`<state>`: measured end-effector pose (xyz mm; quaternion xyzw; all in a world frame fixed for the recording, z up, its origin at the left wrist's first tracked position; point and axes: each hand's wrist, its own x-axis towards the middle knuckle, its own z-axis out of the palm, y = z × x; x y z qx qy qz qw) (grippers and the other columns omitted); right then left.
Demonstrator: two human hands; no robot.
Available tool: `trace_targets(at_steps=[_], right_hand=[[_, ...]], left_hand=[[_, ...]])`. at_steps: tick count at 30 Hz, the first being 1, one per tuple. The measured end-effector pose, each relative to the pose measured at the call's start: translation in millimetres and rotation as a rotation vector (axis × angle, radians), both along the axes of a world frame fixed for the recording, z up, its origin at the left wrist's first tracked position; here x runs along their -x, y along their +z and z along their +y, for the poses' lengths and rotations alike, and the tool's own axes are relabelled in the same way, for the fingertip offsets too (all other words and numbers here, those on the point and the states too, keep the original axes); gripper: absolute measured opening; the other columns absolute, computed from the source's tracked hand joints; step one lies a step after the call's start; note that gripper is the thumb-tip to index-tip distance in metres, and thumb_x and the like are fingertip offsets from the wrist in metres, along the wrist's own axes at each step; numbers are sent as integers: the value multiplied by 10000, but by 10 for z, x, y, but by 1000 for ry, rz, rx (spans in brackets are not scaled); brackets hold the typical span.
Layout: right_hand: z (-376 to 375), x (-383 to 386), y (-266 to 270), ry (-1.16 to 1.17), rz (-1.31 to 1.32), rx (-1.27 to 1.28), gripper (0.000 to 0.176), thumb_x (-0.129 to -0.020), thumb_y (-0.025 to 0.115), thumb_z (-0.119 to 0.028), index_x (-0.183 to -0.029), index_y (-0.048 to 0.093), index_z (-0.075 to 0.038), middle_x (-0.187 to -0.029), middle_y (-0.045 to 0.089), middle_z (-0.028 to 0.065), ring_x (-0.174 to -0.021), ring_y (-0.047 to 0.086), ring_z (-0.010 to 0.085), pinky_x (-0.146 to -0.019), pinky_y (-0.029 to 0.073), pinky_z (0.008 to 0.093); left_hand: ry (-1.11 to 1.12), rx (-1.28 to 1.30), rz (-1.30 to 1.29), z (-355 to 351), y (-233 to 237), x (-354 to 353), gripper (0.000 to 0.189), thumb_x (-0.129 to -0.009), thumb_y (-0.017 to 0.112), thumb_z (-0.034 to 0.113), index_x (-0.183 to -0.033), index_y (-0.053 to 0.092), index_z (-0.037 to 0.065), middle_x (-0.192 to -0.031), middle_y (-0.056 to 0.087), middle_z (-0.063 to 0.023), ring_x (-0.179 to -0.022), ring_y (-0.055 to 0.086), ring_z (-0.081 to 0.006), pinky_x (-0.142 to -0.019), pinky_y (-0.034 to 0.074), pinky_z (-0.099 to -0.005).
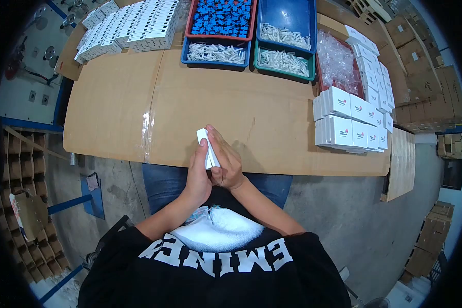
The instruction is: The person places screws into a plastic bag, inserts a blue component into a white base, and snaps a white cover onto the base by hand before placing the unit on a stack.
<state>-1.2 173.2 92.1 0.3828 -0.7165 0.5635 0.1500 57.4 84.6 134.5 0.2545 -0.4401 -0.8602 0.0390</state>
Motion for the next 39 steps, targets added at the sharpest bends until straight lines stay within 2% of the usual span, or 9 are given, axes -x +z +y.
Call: trace_targets(at_steps=[2,4,12,18,20,25,26,29,39], right_hand=[[-1,5,18,5,-15,-3,888,-1110,172,-579,-1368,550,182,-1359,605,377,-1247,642,493,-1043,539,489],[0,4,6,27,-30,30,832,-1115,226,-544,-1377,548,177,-1375,595,374,-1268,626,496,-1063,525,492],[34,75,85,136,-158,-26,828,-1087,315,-608,-1509,456,91,-1552,489,281,-1458,473,425,-1192,384,480],[-1,-11,140,153,-538,75,893,-987,605,-627,-1536,425,54,-1611,443,217,-1503,425,346,-1224,323,454],[-7,-19,151,147,-605,88,842,-985,690,-514,-1550,418,47,-1613,439,222,-1506,420,338,-1217,336,445],[-28,-71,275,205,-561,56,679,-1067,601,-339,-1575,386,56,-1642,396,233,-1503,424,355,-1205,358,412],[-29,-74,305,200,-459,-17,621,-1094,553,-287,-1578,379,61,-1645,388,240,-1497,433,366,-1196,373,403],[-6,-93,282,146,-360,-76,551,-1115,477,-225,-1557,392,92,-1618,411,271,-1456,482,392,-1163,421,406],[-59,-181,307,55,-278,-55,510,-1120,399,-181,-1520,419,133,-1560,453,329,-1401,533,434,-1139,451,424]], left_hand=[[4,-4,-1,2,15,5,447,-1083,539,489,-1278,594,90,-1104,656,-28,-1001,640,-112,-840,531,-279],[-37,-26,-47,-8,50,-2,585,-1115,449,458,-1499,489,20,-1285,595,-65,-1191,549,-146,-1036,429,-291],[-29,5,14,-117,-77,97,654,-1099,522,401,-1607,361,22,-1417,553,-86,-1279,529,-169,-1084,411,-303],[-108,214,101,-213,18,108,679,-1093,554,290,-1660,268,49,-1547,469,-105,-1356,484,-168,-1143,359,-296],[-104,247,161,-231,6,108,668,-1096,549,262,-1663,263,54,-1568,452,-111,-1374,469,-162,-1152,346,-291],[-41,348,205,-225,-39,95,651,-1139,428,381,-1674,230,68,-1664,337,-115,-1462,405,-199,-1206,305,-325],[-55,334,242,-247,-60,74,609,-1139,423,223,-1674,197,39,-1687,304,-135,-1464,380,-192,-1196,298,-319],[-58,463,263,-230,-31,44,609,-1137,416,231,-1667,204,20,-1685,299,-145,-1477,370,-206,-1197,296,-323],[-54,462,342,-232,29,-2,676,-1102,473,289,-1649,206,-3,-1654,311,-183,-1488,372,-271,-1221,281,-370]])
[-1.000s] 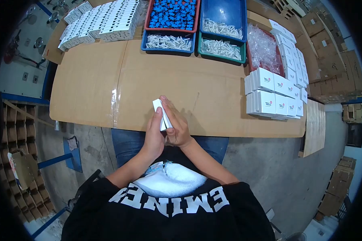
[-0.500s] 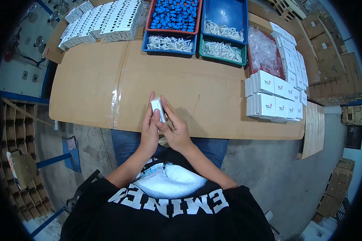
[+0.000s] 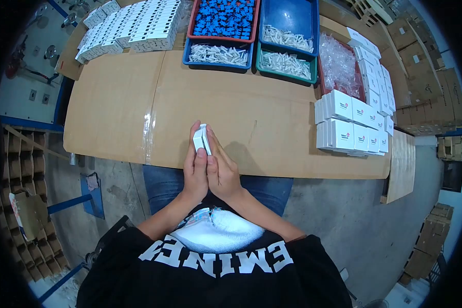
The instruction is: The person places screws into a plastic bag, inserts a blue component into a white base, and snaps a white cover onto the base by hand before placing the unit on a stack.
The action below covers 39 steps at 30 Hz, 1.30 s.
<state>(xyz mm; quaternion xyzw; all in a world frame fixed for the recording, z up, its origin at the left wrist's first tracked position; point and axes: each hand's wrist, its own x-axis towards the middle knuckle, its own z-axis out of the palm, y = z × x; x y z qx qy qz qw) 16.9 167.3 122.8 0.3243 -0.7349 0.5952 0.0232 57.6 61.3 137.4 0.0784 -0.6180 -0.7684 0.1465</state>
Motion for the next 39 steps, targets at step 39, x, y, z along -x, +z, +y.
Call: trace_targets(at_steps=[39], right_hand=[[-109,-517,455,-41,-839,242,539,-1153,416,-291,-1556,422,67,-1533,536,197,-1406,502,225,-1164,379,341]], left_hand=[[200,525,488,-83,-356,-30,845,-974,392,711,-1390,450,-22,-1310,555,-244,-1307,536,-408,-1165,354,-635]])
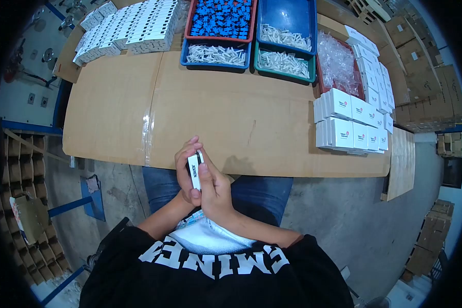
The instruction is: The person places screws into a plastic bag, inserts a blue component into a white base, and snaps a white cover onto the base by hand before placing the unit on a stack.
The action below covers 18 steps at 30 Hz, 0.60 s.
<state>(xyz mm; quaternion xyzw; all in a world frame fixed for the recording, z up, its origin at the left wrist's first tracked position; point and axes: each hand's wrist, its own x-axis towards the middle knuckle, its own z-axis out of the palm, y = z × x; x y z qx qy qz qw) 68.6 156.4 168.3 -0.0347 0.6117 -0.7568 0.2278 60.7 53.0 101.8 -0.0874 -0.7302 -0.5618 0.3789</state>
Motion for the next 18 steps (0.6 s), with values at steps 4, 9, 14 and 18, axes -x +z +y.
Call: trace_targets(at_steps=[4,9,14,18], right_hand=[[18,-17,53,27,99,18,541,-1155,405,-286,-1570,399,62,-1541,527,195,-1413,501,232,-1165,374,339],[-7,284,11,108,-134,13,563,-1158,393,-328,-1564,408,62,-1568,487,190,-1464,447,250,-1205,333,360],[133,531,-270,186,-13,-6,496,-1134,456,-231,-1531,456,66,-1566,479,188,-1461,444,248,-1215,327,371],[277,564,-277,262,180,-264,526,-1048,594,-211,-1519,502,6,-1521,478,207,-1391,512,307,-1173,388,402]], left_hand=[[28,6,81,-10,-25,-4,790,-969,460,664,-1372,476,-16,-1297,592,-250,-1297,565,-445,-1152,362,-626],[-34,-241,-169,3,209,88,912,-951,477,723,-1480,396,-15,-1352,558,-211,-1309,544,-338,-1164,357,-463],[-198,-765,-361,-101,264,192,935,-947,530,568,-1659,214,50,-1468,483,-209,-1358,489,-296,-1152,377,-418],[-175,-996,-544,-121,258,240,744,-1078,389,550,-1612,290,41,-1430,535,-187,-1288,560,-270,-1107,451,-431]])
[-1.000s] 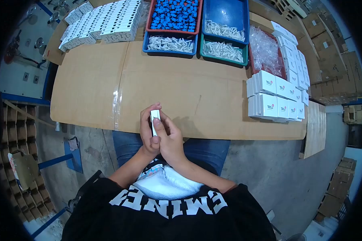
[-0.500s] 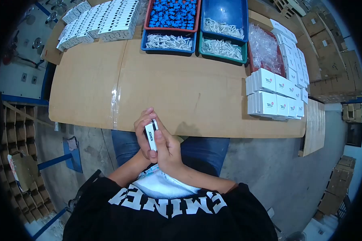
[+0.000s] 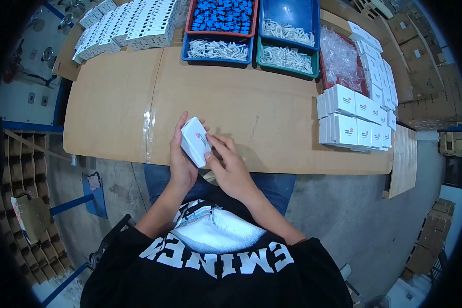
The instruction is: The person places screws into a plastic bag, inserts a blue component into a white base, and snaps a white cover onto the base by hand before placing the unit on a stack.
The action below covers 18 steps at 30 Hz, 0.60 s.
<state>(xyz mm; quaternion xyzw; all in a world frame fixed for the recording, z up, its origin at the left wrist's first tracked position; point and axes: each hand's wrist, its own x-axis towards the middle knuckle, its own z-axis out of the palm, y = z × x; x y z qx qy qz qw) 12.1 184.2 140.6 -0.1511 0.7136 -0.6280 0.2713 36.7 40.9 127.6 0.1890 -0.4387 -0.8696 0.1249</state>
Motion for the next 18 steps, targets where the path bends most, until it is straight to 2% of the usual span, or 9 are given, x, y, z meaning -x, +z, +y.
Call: trace_targets(at_steps=[1,2,3,7,9,11,13,15,18], right_hand=[[14,-8,17,0,167,-160,566,-1012,648,-220,-1521,507,-17,-1503,476,215,-1368,527,335,-1158,407,421],[19,0,18,2,166,-160,566,-1012,648,-220,-1521,507,-17,-1503,476,215,-1368,527,335,-1158,407,421],[20,14,18,15,314,-129,614,-981,691,-244,-1522,504,-23,-1535,445,227,-1396,499,374,-1162,405,442],[0,60,-37,133,707,-137,709,-933,758,-290,-1526,485,-13,-1621,368,251,-1495,388,441,-1184,383,499],[5,99,-220,131,724,-105,722,-942,756,-333,-1512,483,17,-1636,354,280,-1520,355,452,-1197,370,488],[3,99,-271,57,648,-67,737,-943,758,-363,-1502,486,34,-1602,408,291,-1497,400,446,-1197,370,480],[-7,99,-241,56,671,-59,766,-948,752,-393,-1513,464,36,-1591,430,286,-1479,430,440,-1200,367,469],[-5,93,-226,69,542,-11,794,-953,743,-413,-1530,433,36,-1595,425,283,-1487,422,433,-1203,365,473],[-12,160,-314,120,646,-19,831,-953,735,-439,-1556,400,23,-1599,417,286,-1485,428,424,-1198,376,477]], left_hand=[[0,-1,-2,-14,38,3,744,-1078,389,550,-1612,290,41,-1430,535,-187,-1288,560,-270,-1107,451,-431],[-38,-105,-96,-43,73,0,746,-1081,350,605,-1580,343,51,-1428,550,-182,-1282,576,-273,-1096,470,-436],[-75,-210,-190,-67,86,-10,763,-1083,311,659,-1548,396,61,-1427,564,-176,-1275,592,-277,-1086,489,-440],[-207,-292,-293,-46,93,-63,801,-1051,296,735,-1495,450,86,-1384,591,-157,-1258,609,-269,-1056,509,-440],[-229,-257,-315,40,213,-57,814,-1038,293,759,-1474,471,94,-1340,610,-141,-1249,615,-258,-1047,515,-423],[-258,-262,-361,55,255,-74,807,-1039,290,757,-1467,474,99,-1342,604,-134,-1244,619,-252,-1041,519,-408],[-279,-179,-350,74,247,-96,867,-1035,266,769,-1500,424,55,-1331,588,-148,-1250,611,-243,-1042,506,-399],[-264,-178,-355,88,264,-92,863,-1037,268,765,-1497,427,53,-1320,592,-147,-1246,613,-242,-1038,508,-392],[-231,-182,-341,84,197,-99,814,-1046,305,742,-1478,449,67,-1317,593,-137,-1230,619,-234,-1027,515,-383]])
